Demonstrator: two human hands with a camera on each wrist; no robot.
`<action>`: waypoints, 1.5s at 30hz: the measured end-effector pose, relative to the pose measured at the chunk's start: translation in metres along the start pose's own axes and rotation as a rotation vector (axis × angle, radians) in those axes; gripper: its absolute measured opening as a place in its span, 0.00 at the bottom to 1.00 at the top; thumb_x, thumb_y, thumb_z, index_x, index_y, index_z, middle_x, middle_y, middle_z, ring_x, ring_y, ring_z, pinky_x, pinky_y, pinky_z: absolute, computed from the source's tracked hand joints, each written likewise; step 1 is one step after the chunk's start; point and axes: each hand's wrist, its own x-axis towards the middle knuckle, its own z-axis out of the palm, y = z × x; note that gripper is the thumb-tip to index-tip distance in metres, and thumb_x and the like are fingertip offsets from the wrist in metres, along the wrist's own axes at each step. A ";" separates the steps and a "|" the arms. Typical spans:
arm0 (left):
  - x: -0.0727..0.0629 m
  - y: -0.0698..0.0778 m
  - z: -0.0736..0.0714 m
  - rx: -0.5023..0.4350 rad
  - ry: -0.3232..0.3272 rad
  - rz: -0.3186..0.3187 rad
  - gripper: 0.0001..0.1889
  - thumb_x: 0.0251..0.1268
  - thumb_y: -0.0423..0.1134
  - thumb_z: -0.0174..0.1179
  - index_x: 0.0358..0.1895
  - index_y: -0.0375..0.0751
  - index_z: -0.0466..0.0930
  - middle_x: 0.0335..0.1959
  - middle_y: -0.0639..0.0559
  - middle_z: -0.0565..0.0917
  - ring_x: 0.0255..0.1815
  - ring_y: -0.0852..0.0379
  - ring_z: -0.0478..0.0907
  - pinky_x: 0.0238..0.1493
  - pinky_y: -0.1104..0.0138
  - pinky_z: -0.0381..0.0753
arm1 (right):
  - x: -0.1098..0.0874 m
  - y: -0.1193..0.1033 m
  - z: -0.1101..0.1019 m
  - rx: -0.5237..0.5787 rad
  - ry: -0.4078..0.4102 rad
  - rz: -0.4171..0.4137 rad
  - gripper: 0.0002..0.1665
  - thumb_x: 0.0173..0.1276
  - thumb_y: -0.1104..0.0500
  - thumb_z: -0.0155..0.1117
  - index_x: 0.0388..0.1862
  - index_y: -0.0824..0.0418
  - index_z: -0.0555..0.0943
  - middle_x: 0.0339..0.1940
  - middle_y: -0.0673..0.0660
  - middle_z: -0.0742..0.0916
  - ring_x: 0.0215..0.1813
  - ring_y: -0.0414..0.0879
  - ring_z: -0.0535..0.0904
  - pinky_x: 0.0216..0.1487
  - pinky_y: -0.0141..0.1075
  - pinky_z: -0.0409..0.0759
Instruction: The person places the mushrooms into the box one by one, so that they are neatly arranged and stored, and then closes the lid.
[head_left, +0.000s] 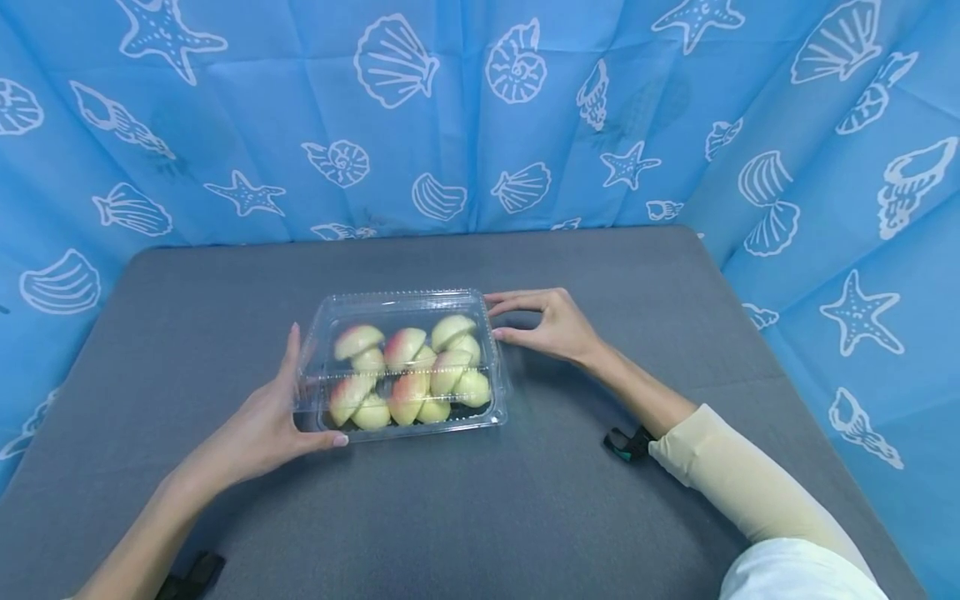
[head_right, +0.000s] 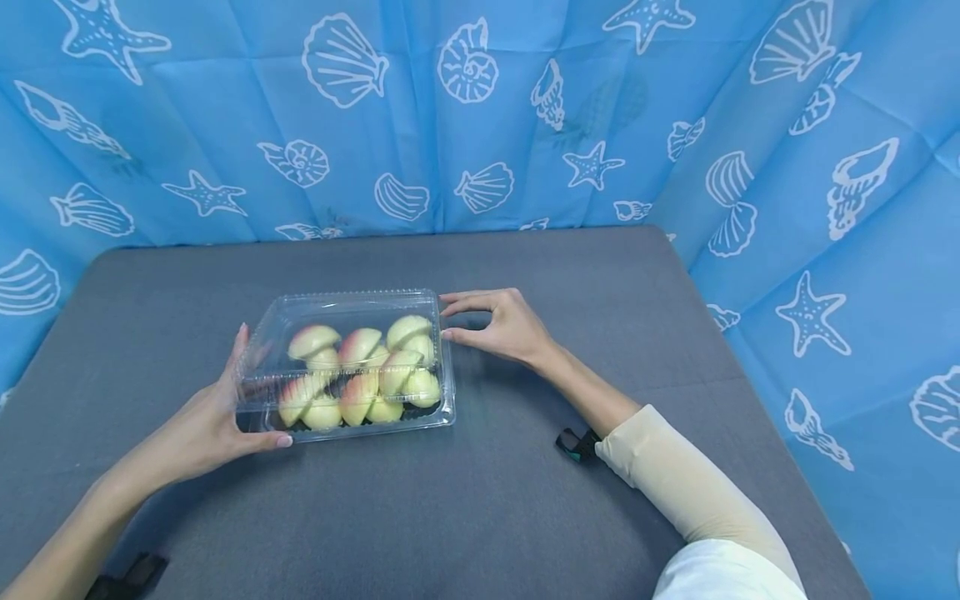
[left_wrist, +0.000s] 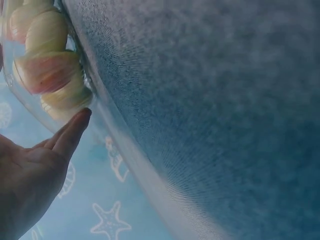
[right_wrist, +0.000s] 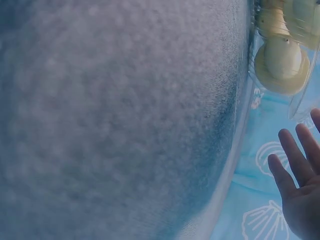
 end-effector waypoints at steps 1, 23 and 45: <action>-0.001 0.000 -0.001 0.010 0.000 -0.005 0.77 0.45 0.64 0.75 0.75 0.53 0.11 0.78 0.29 0.48 0.67 0.27 0.66 0.60 0.33 0.66 | 0.000 0.000 0.000 -0.005 -0.005 0.001 0.15 0.61 0.52 0.76 0.47 0.53 0.89 0.59 0.48 0.85 0.62 0.44 0.80 0.66 0.43 0.74; -0.023 -0.003 -0.013 -0.235 -0.119 0.030 0.48 0.68 0.49 0.64 0.82 0.50 0.39 0.75 0.30 0.58 0.64 0.34 0.73 0.56 0.53 0.80 | -0.014 -0.022 0.004 -0.120 -0.071 0.142 0.24 0.60 0.53 0.77 0.55 0.58 0.85 0.43 0.54 0.87 0.33 0.39 0.83 0.38 0.34 0.84; -0.020 0.000 -0.010 -0.346 -0.141 -0.016 0.52 0.63 0.37 0.68 0.81 0.45 0.39 0.68 0.31 0.68 0.32 0.53 0.84 0.40 0.66 0.84 | -0.039 -0.058 0.009 0.492 -0.458 0.564 0.61 0.67 0.65 0.67 0.83 0.41 0.37 0.43 0.63 0.81 0.37 0.59 0.85 0.38 0.51 0.87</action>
